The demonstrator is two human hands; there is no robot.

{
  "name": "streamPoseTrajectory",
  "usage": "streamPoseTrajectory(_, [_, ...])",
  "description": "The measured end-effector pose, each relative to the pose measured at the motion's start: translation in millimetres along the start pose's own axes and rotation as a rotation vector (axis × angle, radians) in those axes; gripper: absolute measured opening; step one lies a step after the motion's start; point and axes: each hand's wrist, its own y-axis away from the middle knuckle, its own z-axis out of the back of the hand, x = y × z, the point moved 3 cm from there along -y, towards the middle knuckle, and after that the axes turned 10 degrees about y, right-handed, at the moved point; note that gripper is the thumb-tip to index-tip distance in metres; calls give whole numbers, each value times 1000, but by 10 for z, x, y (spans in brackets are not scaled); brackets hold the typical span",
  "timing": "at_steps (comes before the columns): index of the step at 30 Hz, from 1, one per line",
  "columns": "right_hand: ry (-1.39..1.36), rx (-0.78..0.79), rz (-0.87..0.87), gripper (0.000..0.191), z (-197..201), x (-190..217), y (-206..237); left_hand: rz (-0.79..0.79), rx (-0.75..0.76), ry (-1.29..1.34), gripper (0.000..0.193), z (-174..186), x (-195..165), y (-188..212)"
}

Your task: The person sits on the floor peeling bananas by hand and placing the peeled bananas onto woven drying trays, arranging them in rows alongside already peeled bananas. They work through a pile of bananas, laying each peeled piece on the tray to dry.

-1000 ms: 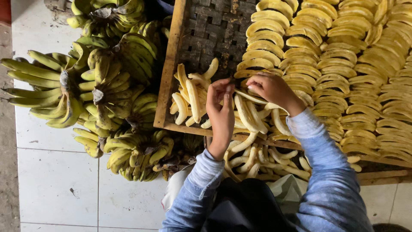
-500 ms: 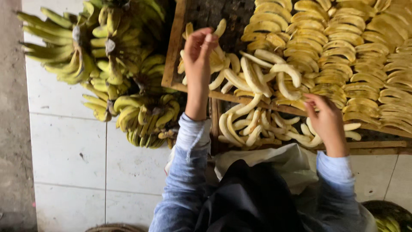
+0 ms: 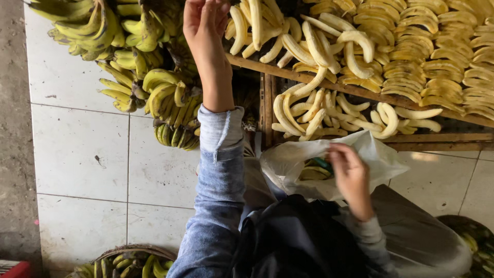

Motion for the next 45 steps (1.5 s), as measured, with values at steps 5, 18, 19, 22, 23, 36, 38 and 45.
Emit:
streamPoseTrajectory(5, [303, 516, 171, 33, -1482, -103, 238, 37, 63, -31, 16, 123, -208, 32])
streamPoseTrajectory(18, [300, 582, 264, 41, -1710, -390, 291, 23, 3, 69, 12, 344, -279, -29])
streamPoseTrajectory(19, [276, 591, 267, 40, -1605, -261, 317, 41, 6, 89, 12, 296, -223, 0])
streamPoseTrajectory(22, [159, 478, 290, 30, -1182, 136, 424, 67, 81, 109, 19, 145, -56, 89])
streamPoseTrajectory(23, [162, 394, 273, 27, -1016, 235, 460, 65, 124, 110, 23, 87, -7, 88])
streamPoseTrajectory(36, [-116, -261, 123, 20, 215, 166, 1150, 303, 33, -241, 21, -455, 116, 740])
streamPoseTrajectory(38, [-144, -266, 139, 20, 243, 148, 1099, 278, 107, -232, 20, -495, 113, 870])
streamPoseTrajectory(45, [28, -260, 164, 19, 257, 376, 569, 340, 66, -340, 17, -598, 147, 745])
